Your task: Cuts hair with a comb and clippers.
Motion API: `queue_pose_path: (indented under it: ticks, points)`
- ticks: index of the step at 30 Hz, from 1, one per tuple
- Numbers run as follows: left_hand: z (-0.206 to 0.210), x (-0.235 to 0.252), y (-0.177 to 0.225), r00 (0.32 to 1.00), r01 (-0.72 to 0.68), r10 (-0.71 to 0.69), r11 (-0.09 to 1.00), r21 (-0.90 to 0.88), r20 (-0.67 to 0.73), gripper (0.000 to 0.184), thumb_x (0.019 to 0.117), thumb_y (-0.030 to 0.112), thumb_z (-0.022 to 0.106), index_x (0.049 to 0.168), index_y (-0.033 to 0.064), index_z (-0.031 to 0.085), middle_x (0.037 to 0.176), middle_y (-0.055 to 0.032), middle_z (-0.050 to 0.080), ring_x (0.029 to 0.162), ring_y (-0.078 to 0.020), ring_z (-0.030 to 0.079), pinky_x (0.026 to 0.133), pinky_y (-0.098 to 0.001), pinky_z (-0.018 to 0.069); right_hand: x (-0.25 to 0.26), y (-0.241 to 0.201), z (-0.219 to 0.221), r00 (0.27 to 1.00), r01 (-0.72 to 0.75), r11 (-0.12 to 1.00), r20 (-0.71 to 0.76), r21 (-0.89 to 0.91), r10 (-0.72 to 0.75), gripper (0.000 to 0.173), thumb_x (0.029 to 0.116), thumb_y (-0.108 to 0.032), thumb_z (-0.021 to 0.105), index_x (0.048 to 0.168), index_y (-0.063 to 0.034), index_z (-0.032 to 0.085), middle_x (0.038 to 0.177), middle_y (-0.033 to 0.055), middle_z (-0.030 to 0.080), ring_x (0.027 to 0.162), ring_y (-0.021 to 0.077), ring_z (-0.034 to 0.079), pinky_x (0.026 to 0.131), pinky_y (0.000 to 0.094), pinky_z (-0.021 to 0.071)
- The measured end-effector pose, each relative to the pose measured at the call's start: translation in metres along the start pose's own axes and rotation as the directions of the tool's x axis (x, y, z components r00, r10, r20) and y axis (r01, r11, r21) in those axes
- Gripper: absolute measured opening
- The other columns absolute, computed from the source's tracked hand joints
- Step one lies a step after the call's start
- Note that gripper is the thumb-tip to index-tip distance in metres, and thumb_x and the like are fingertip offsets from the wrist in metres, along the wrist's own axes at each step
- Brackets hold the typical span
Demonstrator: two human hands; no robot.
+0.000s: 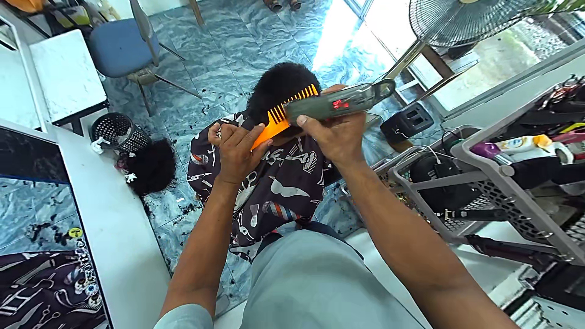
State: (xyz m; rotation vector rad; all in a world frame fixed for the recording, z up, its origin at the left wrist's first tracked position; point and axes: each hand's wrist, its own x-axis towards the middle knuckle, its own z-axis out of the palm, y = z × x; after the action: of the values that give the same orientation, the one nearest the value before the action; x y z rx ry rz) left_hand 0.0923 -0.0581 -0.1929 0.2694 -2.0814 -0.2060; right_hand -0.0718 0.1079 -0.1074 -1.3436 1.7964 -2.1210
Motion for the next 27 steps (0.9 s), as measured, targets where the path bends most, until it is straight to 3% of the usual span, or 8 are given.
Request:
queue_pose_path:
  ticks: [4, 6, 8, 11, 13, 15, 21, 27]
  points:
    - [-0.007, 0.0, -0.005, 0.928, 0.374, -0.374, 0.927, -0.02, -0.006, 0.028, 0.1031, 0.03, 0.063, 0.116, 0.0087, 0.076, 0.087, -0.0108, 0.071, 0.088, -0.0258, 0.063, 0.096, -0.0517, 0.0412, -0.019, -0.005, -0.009, 0.989, -0.055, 0.998, 0.135, 0.014, 0.052, 0.054, 0.0746, -0.005, 0.089, 0.12, 0.0035, 0.061, 0.105, 0.0104, 0.073, 0.093, 0.02, 0.074, 0.083, 0.0409, 0.0656]
    - [-0.011, 0.011, 0.004, 0.805, 0.589, -0.593, 0.793, -0.154, 0.026, 0.039, 0.1116, 0.027, 0.042, 0.098, 0.0033, 0.071, 0.074, -0.0038, 0.067, 0.068, -0.0132, 0.062, 0.072, -0.0363, 0.0535, -0.031, -0.008, -0.032, 0.994, -0.098, 0.993, 0.052, 0.067, 0.094, 0.051, 0.0766, -0.002, 0.086, 0.121, 0.0004, 0.061, 0.105, 0.0087, 0.074, 0.093, 0.0205, 0.074, 0.083, 0.0418, 0.0653]
    - [-0.015, 0.013, 0.019, 0.766, 0.64, -0.606, 0.693, -0.331, 0.214, 0.045, 0.113, 0.026, 0.035, 0.097, -0.0025, 0.066, 0.072, -0.0049, 0.068, 0.062, -0.0118, 0.064, 0.062, -0.0339, 0.0567, -0.039, -0.003, -0.057, 0.982, -0.16, 0.981, -0.083, 0.111, 0.17, 0.048, 0.0814, -0.003, 0.083, 0.123, -0.0038, 0.059, 0.106, 0.0075, 0.073, 0.093, 0.0225, 0.073, 0.082, 0.0445, 0.0647]
    - [-0.007, -0.009, 0.02, 0.829, 0.496, -0.311, 0.793, -0.355, 0.464, 0.045, 0.1114, 0.028, 0.037, 0.099, -0.0036, 0.068, 0.075, -0.0098, 0.067, 0.067, -0.019, 0.066, 0.067, -0.0419, 0.0587, -0.036, 0.005, -0.081, 0.926, -0.207, 0.958, -0.277, 0.198, 0.257, 0.043, 0.0861, -0.006, 0.08, 0.122, -0.0042, 0.056, 0.102, 0.0102, 0.072, 0.083, 0.0272, 0.073, 0.068, 0.0475, 0.0654]
    - [-0.001, -0.035, 0.013, 0.839, 0.259, -0.08, 0.929, -0.266, 0.538, 0.043, 0.109, 0.037, 0.044, 0.108, 0.0059, 0.075, 0.085, -0.0112, 0.071, 0.085, -0.0264, 0.069, 0.087, -0.0522, 0.0528, -0.031, 0.004, -0.088, 0.903, -0.223, 0.95, -0.322, 0.218, 0.285, 0.04, 0.0876, -0.007, 0.079, 0.12, -0.0046, 0.056, 0.1, 0.0108, 0.071, 0.08, 0.0278, 0.073, 0.065, 0.0473, 0.0655]
    - [0.005, -0.055, 0.011, 0.853, 0.079, 0.015, 0.984, -0.158, 0.522, 0.045, 0.1044, 0.051, 0.05, 0.12, 0.0177, 0.076, 0.088, -0.007, 0.07, 0.088, -0.0273, 0.064, 0.091, -0.0533, 0.0466, -0.026, 0.004, -0.088, 0.916, -0.213, 0.953, -0.295, 0.217, 0.272, 0.043, 0.0864, -0.005, 0.079, 0.122, -0.004, 0.055, 0.102, 0.0119, 0.071, 0.082, 0.0291, 0.074, 0.067, 0.0484, 0.0656]
    - [0.008, -0.027, -0.002, 0.981, 0.06, -0.051, 0.997, -0.043, 0.186, 0.037, 0.0948, 0.049, 0.07, 0.117, 0.0192, 0.077, 0.085, -0.0077, 0.068, 0.09, -0.0272, 0.062, 0.103, -0.057, 0.0345, -0.001, 0.002, -0.064, 0.976, -0.135, 0.984, -0.155, 0.119, 0.152, 0.048, 0.0811, -0.001, 0.082, 0.12, -0.0025, 0.055, 0.104, 0.009, 0.072, 0.092, 0.0245, 0.074, 0.078, 0.0441, 0.0661]
    - [0.0, 0.012, -0.015, 0.994, 0.084, -0.082, 0.996, -0.014, 0.073, 0.037, 0.0962, 0.045, 0.07, 0.117, 0.0154, 0.077, 0.082, -0.0088, 0.065, 0.087, -0.0271, 0.058, 0.098, -0.052, 0.0335, 0.03, 0.003, -0.041, 0.978, -0.149, 0.986, -0.139, 0.069, 0.157, 0.046, 0.0825, -0.006, 0.084, 0.117, 0.0008, 0.055, 0.1, 0.0124, 0.074, 0.084, 0.0261, 0.075, 0.066, 0.0419, 0.0666]
